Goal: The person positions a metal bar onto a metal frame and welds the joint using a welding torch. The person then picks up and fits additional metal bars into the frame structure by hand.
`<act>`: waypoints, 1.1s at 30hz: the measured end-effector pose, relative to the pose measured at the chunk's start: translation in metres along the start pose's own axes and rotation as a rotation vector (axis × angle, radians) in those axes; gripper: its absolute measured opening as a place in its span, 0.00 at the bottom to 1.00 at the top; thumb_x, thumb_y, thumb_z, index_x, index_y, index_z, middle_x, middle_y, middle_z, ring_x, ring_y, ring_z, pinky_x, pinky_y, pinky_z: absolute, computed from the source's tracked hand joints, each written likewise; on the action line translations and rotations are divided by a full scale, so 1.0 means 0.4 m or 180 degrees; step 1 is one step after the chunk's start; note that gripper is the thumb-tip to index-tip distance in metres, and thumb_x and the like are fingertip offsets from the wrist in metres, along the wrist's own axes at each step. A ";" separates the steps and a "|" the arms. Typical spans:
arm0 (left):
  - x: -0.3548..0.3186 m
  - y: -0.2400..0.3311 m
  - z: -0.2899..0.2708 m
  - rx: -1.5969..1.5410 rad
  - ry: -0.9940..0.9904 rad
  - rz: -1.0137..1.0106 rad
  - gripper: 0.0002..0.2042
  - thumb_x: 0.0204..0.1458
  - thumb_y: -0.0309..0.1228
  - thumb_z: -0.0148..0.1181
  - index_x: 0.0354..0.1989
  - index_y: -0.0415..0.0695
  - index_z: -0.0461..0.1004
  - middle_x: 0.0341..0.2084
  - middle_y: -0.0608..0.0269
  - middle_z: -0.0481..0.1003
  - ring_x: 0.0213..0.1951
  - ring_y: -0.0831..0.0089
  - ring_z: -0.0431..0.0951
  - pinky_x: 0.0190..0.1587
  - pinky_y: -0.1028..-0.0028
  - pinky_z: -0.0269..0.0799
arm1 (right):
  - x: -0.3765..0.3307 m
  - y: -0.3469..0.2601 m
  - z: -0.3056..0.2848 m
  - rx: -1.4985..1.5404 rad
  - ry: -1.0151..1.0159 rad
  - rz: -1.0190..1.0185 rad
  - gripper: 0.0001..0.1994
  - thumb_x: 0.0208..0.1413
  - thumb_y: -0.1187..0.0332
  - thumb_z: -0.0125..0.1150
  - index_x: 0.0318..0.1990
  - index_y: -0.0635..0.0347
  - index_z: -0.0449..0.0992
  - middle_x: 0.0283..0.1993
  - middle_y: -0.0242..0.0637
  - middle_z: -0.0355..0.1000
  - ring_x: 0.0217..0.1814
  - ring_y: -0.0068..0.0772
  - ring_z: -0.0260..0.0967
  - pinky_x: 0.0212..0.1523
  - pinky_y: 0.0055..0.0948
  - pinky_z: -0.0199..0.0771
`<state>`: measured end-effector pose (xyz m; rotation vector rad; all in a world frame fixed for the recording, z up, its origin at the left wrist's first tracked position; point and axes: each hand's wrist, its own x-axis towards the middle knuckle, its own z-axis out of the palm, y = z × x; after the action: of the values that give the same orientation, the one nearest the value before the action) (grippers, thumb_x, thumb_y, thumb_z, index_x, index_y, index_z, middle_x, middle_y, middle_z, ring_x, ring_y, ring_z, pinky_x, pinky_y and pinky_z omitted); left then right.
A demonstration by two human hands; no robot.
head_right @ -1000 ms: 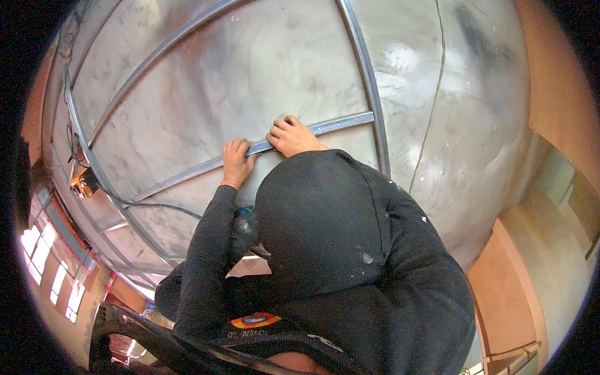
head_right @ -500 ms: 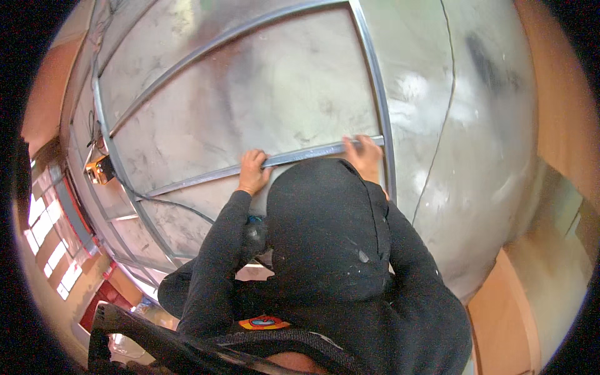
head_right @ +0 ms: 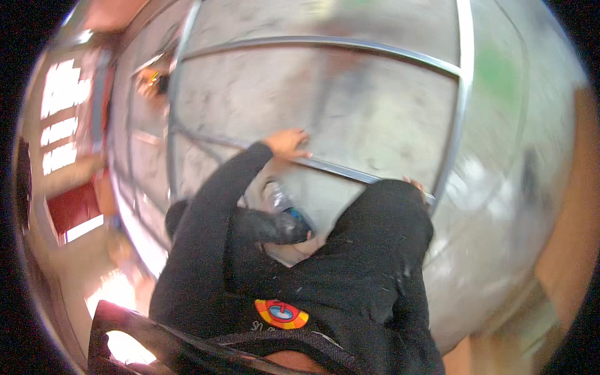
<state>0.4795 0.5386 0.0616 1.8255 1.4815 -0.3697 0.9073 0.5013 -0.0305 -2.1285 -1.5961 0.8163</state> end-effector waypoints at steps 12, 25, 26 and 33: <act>-0.107 -0.504 -0.273 0.0720 -0.0578 -0.1436 0.33 0.49 0.61 0.62 0.43 0.39 0.81 0.41 0.50 0.81 0.48 0.56 0.79 0.52 0.60 0.73 | -0.065 -0.062 -0.014 -0.0443 0.0053 -0.0491 0.32 0.62 0.39 0.48 0.44 0.65 0.77 0.43 0.54 0.76 0.46 0.48 0.74 0.49 0.43 0.73; 0.048 -0.552 0.042 -0.1028 0.0831 -0.2526 0.64 0.31 0.49 0.80 0.72 0.30 0.41 0.66 0.14 0.40 0.66 0.16 0.41 0.58 0.28 0.56 | -0.210 -0.221 -0.241 0.0817 -0.1528 0.0811 0.34 0.63 0.36 0.43 0.43 0.65 0.76 0.40 0.53 0.75 0.43 0.47 0.74 0.46 0.42 0.73; 0.049 -0.568 0.052 -0.1040 0.0922 -0.2157 0.58 0.38 0.45 0.75 0.71 0.30 0.44 0.66 0.14 0.41 0.66 0.15 0.41 0.57 0.27 0.58 | -0.195 -0.247 -0.270 0.1166 -0.1786 0.0960 0.34 0.63 0.36 0.42 0.43 0.65 0.76 0.40 0.53 0.75 0.43 0.47 0.74 0.46 0.42 0.73; 0.144 -0.530 0.060 -0.0913 0.1045 -0.2864 0.29 0.58 0.28 0.48 0.68 0.30 0.56 0.66 0.14 0.42 0.67 0.17 0.41 0.52 0.27 0.63 | 0.139 -0.440 -0.361 0.2945 -0.4027 0.0717 0.35 0.64 0.35 0.40 0.43 0.64 0.75 0.39 0.53 0.75 0.42 0.47 0.74 0.44 0.42 0.74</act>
<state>0.3046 0.5750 -0.0684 0.9352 2.4045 -0.2569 0.8787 0.6151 0.1725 -1.0349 -0.8985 2.6292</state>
